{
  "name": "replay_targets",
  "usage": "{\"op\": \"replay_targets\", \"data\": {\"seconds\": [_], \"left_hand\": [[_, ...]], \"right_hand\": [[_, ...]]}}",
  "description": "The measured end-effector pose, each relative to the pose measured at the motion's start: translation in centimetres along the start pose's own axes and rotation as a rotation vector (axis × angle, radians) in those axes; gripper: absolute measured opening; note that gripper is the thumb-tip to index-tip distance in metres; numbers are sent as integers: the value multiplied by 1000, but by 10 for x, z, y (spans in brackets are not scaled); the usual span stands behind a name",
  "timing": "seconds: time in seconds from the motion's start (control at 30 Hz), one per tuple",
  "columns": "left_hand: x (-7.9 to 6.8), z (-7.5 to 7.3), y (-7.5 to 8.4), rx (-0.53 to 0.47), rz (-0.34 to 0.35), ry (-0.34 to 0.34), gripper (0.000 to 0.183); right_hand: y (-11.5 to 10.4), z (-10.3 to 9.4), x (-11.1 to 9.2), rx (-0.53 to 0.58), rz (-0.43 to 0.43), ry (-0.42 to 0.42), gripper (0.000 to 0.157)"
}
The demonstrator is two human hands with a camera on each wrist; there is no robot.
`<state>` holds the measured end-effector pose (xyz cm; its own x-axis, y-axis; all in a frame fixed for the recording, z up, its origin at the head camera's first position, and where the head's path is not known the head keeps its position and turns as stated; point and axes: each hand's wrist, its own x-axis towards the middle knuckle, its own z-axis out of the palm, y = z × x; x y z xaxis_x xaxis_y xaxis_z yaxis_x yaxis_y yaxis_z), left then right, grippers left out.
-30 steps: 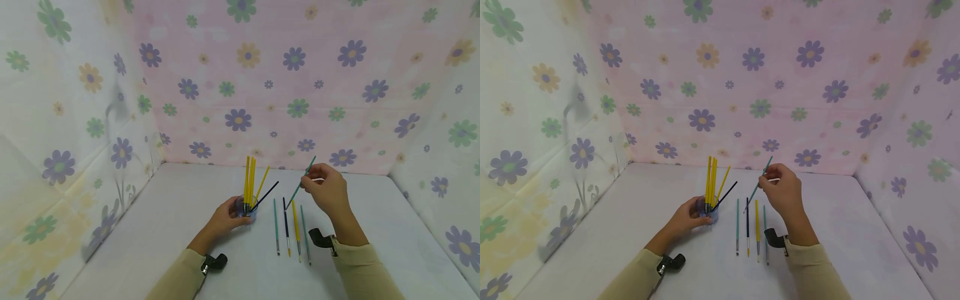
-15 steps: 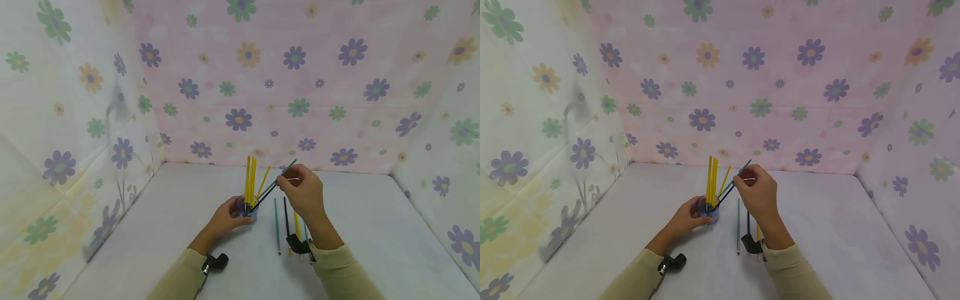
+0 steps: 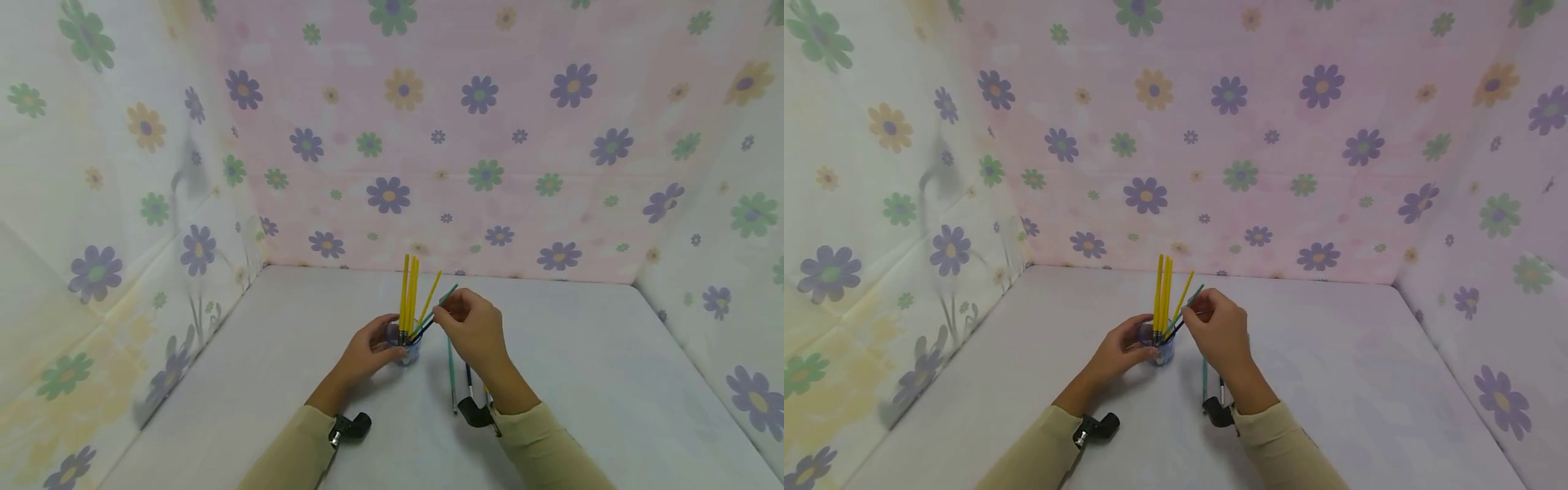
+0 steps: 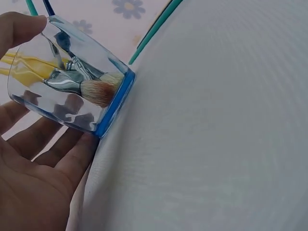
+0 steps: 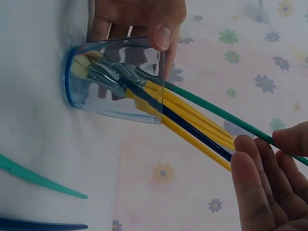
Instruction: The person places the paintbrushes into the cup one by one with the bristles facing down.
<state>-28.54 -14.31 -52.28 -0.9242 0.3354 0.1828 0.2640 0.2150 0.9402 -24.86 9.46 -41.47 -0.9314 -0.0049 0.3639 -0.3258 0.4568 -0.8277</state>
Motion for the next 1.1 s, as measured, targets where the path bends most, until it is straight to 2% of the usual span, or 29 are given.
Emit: {"op": "replay_targets", "data": {"seconds": [0.1,0.37,0.53,0.63,0.77,0.93,1.1], "left_hand": [[0,2,2,5,4,16,68],[9,10,15,58,-139,121,77],[18,12,16,121,-176,150,78],[22,12,16,145,-189,184,75],[26,11,15,137,-197,219,75],[27,12,10,78,-192,220,80],[27,13,7,24,-166,215,86]], "right_hand": [[6,3,0,0,8,-17,8],[20,5,13,30,39,-61,15],[32,0,17,33,97,-72,20],[38,-9,17,27,120,-79,23],[50,-25,18,-46,128,-83,25],[66,-47,17,-180,166,-112,25],[82,-70,16,-244,221,-119,28]]}}
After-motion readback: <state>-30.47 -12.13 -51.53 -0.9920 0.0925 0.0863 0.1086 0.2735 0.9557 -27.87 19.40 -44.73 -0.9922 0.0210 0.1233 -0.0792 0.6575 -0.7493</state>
